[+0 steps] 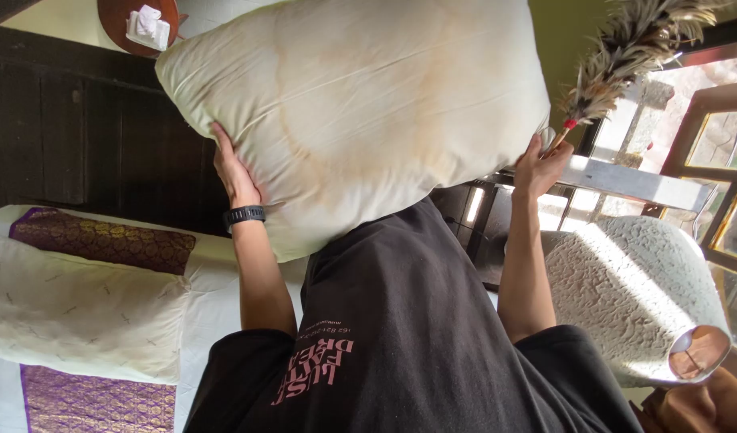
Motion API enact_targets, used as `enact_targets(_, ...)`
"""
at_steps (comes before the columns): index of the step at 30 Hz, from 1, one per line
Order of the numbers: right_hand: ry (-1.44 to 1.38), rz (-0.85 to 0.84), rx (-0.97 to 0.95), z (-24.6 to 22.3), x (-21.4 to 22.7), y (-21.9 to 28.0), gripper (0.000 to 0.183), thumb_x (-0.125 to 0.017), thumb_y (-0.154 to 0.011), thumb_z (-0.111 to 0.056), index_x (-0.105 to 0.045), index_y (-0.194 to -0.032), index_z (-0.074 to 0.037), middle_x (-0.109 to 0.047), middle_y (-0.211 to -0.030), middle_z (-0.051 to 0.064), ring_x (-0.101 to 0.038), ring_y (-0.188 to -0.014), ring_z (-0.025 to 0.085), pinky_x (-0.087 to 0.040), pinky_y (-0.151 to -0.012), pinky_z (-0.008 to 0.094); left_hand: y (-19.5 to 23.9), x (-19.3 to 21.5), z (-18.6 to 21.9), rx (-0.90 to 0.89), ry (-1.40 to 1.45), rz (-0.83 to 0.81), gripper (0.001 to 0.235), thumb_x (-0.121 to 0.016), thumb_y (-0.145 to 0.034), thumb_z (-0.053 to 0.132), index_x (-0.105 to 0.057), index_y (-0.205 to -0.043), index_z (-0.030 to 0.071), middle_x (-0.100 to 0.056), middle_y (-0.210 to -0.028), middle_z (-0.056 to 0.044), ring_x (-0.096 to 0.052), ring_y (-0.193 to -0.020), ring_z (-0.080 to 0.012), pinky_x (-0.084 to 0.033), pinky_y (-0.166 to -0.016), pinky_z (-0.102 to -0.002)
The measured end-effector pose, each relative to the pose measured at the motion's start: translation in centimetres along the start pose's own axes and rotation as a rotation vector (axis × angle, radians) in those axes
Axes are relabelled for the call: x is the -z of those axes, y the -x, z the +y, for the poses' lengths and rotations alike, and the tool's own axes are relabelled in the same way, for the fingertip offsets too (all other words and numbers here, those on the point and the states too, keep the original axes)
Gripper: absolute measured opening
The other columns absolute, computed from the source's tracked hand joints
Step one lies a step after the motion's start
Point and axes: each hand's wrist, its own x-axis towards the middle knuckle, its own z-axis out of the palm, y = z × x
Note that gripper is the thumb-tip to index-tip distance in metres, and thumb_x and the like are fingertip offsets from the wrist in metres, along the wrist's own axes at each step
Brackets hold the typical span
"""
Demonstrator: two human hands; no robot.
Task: Dusting a bed pillow with a feather duster.
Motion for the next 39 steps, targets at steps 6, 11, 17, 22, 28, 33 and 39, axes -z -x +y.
enact_targets(6, -0.081, -0.083, -0.038, -1.9, 1.5, 0.2, 0.025, -0.073, -0.102, -0.023, -0.056, -0.111, -0.006, -0.064, -0.082, 0.008, -0.063, -0.076, 0.021, -0.049, -0.072, 0.036, -0.2, -0.1, 0.7, -0.118, 0.206, -0.016, 0.03, -0.071, -0.091, 0.038, -0.075, -0.109, 0.015, -0.069, -0.107, -0.003, -0.064, -0.102, -0.019, -0.051, -0.097, -0.038)
enact_targets(11, 0.008, -0.042, -0.126, -1.9, 2.5, 1.6, 0.021, -0.069, -0.102, -0.023, -0.061, -0.114, -0.008, -0.064, -0.092, 0.008, -0.064, -0.084, 0.021, -0.051, -0.076, 0.037, 0.7, -0.1, -1.1, -0.085, 0.489, 0.111, 0.062, -0.085, -0.084, 0.027, -0.048, -0.131, 0.007, -0.054, -0.122, -0.014, -0.054, -0.109, -0.0249, -0.049, -0.097, -0.046)
enact_targets(17, -0.292, -0.027, 0.117, -9.1, 6.8, 5.8, 0.026, -0.043, -0.112, -0.015, -0.053, -0.132, 0.0, -0.06, -0.119, 0.019, -0.065, -0.089, 0.018, -0.053, -0.073, 0.031, 2.8, 0.9, -3.7, -0.158, 0.562, 0.203, 0.06, -0.08, -0.082, 0.022, -0.049, -0.132, 0.012, -0.054, -0.125, -0.013, -0.056, -0.11, -0.0257, -0.049, -0.097, -0.047)
enact_targets(22, -0.491, -0.107, 0.326, -15.5, 7.7, 6.4, 0.023, -0.042, -0.114, -0.018, -0.053, -0.127, -0.002, -0.058, -0.119, 0.017, -0.055, -0.081, 0.013, -0.051, -0.072, 0.029, 5.3, -0.5, -2.1, -0.198, 0.576, 0.37, 0.054, -0.08, -0.082, 0.021, -0.051, -0.125, 0.008, -0.05, -0.117, -0.016, -0.053, -0.11, -0.0296, -0.044, -0.1, -0.047)
enact_targets(28, -0.605, -0.232, 0.525, -30.0, 9.5, 5.2, 0.021, -0.053, -0.106, -0.002, -0.055, -0.126, -0.005, -0.058, -0.125, 0.011, -0.042, -0.074, 0.012, -0.037, -0.059, 0.025, 7.7, -2.4, 3.3, -0.335, 0.607, 0.377, 0.028, -0.067, -0.071, 0.014, -0.061, -0.095, 0.0, -0.058, -0.096, -0.014, -0.057, -0.092, -0.0281, -0.047, -0.084, -0.044)
enact_targets(33, -0.651, -0.495, 0.673, -34.6, 8.5, 4.2, 0.03, -0.053, -0.106, 0.013, -0.054, -0.133, -0.002, -0.059, -0.134, 0.017, -0.028, -0.048, 0.009, -0.028, -0.052, 0.023, 7.0, -3.2, 2.7, -0.368, 0.706, 0.545, 0.028, -0.066, -0.064, 0.008, -0.057, -0.088, -0.005, -0.064, -0.091, -0.022, -0.065, -0.084, -0.0352, -0.055, -0.074, -0.049)
enact_targets(39, -0.378, -0.682, 0.989, -35.8, 5.7, 6.2, 0.059, -0.066, -0.103, 0.013, -0.044, -0.152, -0.011, -0.052, -0.15, 0.012, -0.076, -0.08, 0.023, -0.071, -0.075, 0.033, 10.7, -3.8, 1.5, -0.736, 0.195, 0.437, 0.029, -0.057, -0.087, 0.021, -0.066, -0.088, -0.007, -0.068, -0.086, -0.014, -0.066, -0.08, -0.0263, -0.052, -0.067, -0.042)
